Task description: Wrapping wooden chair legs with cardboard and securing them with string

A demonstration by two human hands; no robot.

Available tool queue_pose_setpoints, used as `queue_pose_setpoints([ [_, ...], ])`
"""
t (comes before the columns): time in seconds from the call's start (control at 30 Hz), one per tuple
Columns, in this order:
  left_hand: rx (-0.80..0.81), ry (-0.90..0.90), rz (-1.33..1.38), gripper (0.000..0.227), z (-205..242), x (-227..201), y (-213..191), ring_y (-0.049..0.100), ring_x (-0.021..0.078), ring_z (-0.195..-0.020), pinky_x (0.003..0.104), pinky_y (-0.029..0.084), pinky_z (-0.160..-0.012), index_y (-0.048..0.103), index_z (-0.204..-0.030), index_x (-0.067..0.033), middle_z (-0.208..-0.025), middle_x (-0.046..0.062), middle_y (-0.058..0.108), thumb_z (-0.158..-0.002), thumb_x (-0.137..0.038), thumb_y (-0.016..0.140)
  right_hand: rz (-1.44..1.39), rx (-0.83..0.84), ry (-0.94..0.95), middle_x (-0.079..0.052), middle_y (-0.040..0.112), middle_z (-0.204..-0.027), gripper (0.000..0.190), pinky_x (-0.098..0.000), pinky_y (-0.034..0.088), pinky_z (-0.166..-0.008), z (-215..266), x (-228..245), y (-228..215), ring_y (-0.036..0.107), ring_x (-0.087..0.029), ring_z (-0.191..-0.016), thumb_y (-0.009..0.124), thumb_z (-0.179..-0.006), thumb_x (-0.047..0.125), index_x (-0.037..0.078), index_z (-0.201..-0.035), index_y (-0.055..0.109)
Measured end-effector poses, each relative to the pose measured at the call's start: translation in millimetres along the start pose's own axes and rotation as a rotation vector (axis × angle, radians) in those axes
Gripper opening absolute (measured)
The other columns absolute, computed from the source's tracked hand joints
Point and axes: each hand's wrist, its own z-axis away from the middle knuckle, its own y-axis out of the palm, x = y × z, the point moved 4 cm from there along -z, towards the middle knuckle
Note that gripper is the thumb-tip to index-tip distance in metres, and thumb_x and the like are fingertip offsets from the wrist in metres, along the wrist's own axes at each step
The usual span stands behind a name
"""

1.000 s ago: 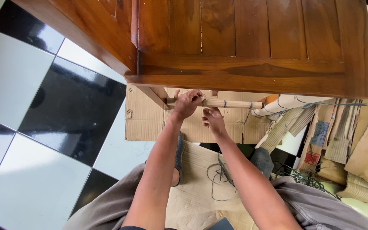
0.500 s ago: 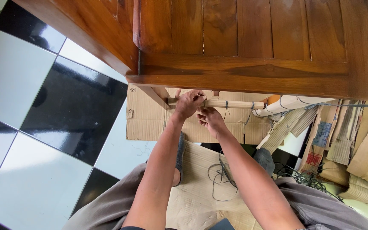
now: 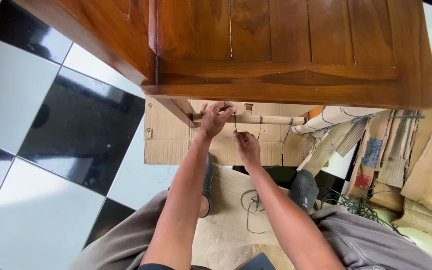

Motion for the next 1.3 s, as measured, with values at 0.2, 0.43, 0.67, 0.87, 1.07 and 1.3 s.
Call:
queue_pose_setpoints([
  [0.2, -0.011, 0.016, 0.093, 0.012, -7, 16, 14, 0.070, 0.0019, -0.101, 0.042, 0.010, -0.120, 0.073, -0.102, -0.0369, -0.091, -0.019, 0.075, -0.096, -0.045, 0.069, -0.118, -0.010, 0.079, -0.007, 0.073, -0.082, 0.022, -0.0308, 0.053, -0.072, 15, 24, -2, 0.067, -0.013, -0.073, 0.066, -0.102, 0.029, 0.010, -0.108, 0.076],
  [0.43, 0.050, 0.035, 0.080, 0.009, 4, -5, 1, 0.071, 0.0018, -0.101, 0.043, 0.010, -0.121, 0.076, -0.099, -0.0389, -0.092, -0.020, 0.076, -0.093, -0.043, 0.070, -0.150, -0.068, 0.048, -0.011, 0.075, -0.087, 0.028, -0.0333, 0.055, -0.075, 44, 59, -7, 0.069, -0.014, -0.075, 0.064, -0.102, 0.023, 0.007, -0.125, 0.067],
  [0.67, 0.117, 0.014, 0.046, 0.018, 10, -15, -3, 0.072, 0.0043, -0.093, 0.040, 0.013, -0.119, 0.075, -0.102, -0.0348, -0.083, -0.016, 0.076, -0.087, -0.044, 0.075, -0.423, 0.053, -0.052, -0.011, 0.079, -0.099, 0.015, -0.0237, 0.047, -0.074, 58, 84, -9, 0.072, -0.015, -0.084, 0.063, -0.099, 0.019, 0.008, -0.107, 0.070],
  [0.87, 0.145, 0.025, 0.064, 0.016, 14, -18, -7, 0.073, 0.0064, -0.096, 0.042, 0.012, -0.119, 0.077, -0.101, -0.0339, -0.085, -0.013, 0.077, -0.091, -0.046, 0.073, -0.484, 0.128, -0.142, -0.016, 0.077, -0.115, 0.027, -0.0257, 0.047, -0.080, 59, 94, -15, 0.071, -0.019, -0.094, 0.059, -0.094, 0.007, 0.002, -0.119, 0.066],
  [1.07, 0.179, 0.049, 0.045, 0.015, 16, -20, -9, 0.072, 0.0047, -0.097, 0.041, 0.010, -0.119, 0.077, -0.100, -0.0357, -0.085, -0.015, 0.077, -0.092, -0.047, 0.072, -0.197, 0.039, -0.245, -0.013, 0.079, -0.098, 0.014, -0.0281, 0.056, -0.075, 44, 89, -19, 0.072, -0.016, -0.080, 0.070, -0.100, 0.016, 0.004, -0.108, 0.072],
  [1.3, 0.203, 0.047, 0.032, 0.014, 18, -29, -13, 0.072, 0.0046, -0.091, 0.042, 0.009, -0.119, 0.077, -0.098, -0.0351, -0.080, -0.017, 0.076, -0.092, -0.047, 0.073, 0.237, -0.221, -0.733, -0.006, 0.071, -0.110, 0.004, -0.0227, 0.054, -0.054, 24, 108, -32, 0.071, -0.019, -0.072, 0.077, -0.094, 0.014, 0.013, -0.098, 0.078],
])
